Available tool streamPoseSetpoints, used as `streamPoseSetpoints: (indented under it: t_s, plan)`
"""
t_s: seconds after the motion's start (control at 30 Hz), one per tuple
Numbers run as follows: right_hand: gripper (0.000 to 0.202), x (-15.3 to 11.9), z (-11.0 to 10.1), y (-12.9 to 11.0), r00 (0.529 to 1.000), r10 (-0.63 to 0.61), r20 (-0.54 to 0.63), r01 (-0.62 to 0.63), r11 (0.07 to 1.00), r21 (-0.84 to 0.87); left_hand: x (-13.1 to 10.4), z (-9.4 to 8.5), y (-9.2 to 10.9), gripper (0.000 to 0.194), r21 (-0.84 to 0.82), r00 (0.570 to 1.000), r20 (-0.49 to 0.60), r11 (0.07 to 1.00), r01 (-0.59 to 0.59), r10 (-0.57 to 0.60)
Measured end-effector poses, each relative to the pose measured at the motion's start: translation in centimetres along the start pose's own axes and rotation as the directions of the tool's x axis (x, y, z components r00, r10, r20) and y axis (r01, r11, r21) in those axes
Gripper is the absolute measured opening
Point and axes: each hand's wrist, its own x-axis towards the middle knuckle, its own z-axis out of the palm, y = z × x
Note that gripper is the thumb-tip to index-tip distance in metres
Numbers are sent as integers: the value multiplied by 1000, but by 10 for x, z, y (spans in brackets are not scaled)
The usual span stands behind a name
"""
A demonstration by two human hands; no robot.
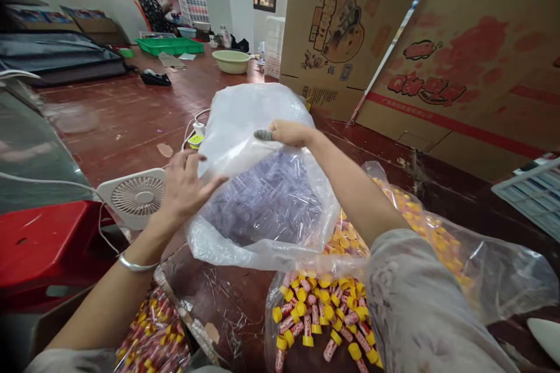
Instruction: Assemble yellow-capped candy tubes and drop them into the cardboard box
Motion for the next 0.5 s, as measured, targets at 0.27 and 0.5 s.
streamPoseSetpoints:
  t_s: [0.27, 0.5]
  plan:
    - [53, -36, -7, -34, 917, -156, -368, 75, 971, -225, 18, 28, -2, 33, 376, 989, 140, 922, -89, 38]
    - [65, -154, 173, -52, 964, -22, 267, 180, 792, -584, 64, 27, 7, 28, -576, 883, 212, 677, 458, -418]
